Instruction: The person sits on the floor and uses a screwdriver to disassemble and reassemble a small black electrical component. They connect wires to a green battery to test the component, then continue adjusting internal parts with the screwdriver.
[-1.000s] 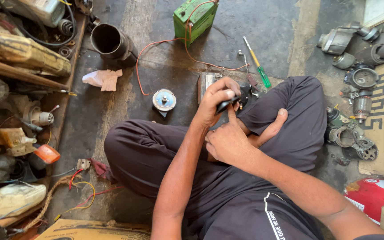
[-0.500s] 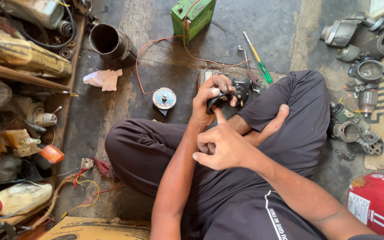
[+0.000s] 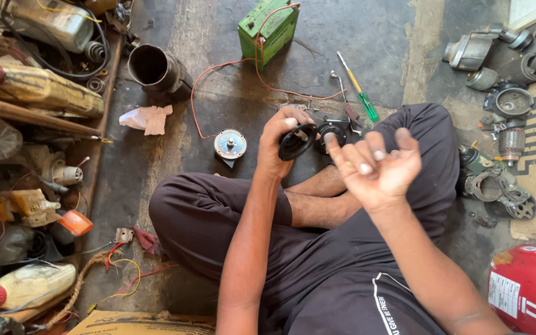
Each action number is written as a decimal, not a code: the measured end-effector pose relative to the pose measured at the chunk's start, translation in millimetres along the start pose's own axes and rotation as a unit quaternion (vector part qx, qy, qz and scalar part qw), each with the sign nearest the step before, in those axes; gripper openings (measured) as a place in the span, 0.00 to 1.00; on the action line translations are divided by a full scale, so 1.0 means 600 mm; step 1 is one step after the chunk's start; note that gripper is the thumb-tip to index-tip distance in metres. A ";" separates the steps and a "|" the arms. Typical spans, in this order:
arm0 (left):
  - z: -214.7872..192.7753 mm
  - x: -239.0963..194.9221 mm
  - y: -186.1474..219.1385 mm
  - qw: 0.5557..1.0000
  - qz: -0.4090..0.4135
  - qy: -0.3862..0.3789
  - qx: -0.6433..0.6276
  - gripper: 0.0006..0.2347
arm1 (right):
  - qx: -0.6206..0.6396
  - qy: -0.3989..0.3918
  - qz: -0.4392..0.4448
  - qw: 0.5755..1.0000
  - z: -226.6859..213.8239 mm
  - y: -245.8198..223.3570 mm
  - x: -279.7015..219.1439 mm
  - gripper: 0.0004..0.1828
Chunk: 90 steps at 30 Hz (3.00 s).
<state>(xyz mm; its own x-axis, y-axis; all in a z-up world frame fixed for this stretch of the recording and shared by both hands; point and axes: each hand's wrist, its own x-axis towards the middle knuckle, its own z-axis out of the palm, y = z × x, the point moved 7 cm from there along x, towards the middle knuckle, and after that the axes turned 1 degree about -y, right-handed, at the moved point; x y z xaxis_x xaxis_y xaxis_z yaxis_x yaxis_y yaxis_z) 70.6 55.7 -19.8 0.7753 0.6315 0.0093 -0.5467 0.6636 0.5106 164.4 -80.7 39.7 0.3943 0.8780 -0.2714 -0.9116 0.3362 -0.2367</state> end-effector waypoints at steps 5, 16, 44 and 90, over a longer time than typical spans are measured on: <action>0.027 -0.009 0.001 0.982 -0.029 -0.048 0.179 0.10 | -0.067 -0.046 -0.038 0.996 0.008 -0.026 -0.002 0.31; 0.087 -0.027 0.000 0.927 0.064 -0.066 0.364 0.09 | -0.091 -0.041 -0.013 0.995 -0.008 -0.015 0.005 0.34; -0.001 -0.017 -0.017 0.967 -0.092 0.133 -0.195 0.24 | -0.747 -0.141 -0.191 0.622 0.052 -0.010 -0.031 0.15; -0.071 -0.013 -0.069 0.965 -0.107 0.220 -0.094 0.12 | -0.906 -0.257 -0.228 0.249 0.123 0.032 -0.032 0.23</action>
<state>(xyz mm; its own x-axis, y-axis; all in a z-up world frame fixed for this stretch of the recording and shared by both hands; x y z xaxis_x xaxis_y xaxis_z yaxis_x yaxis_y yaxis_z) 73.9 40.1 -77.5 0.6896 0.5536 -0.4669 -0.4688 0.8327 0.2948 130.9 -66.3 109.2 -0.0836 0.9734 0.2135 0.9454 0.1452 -0.2918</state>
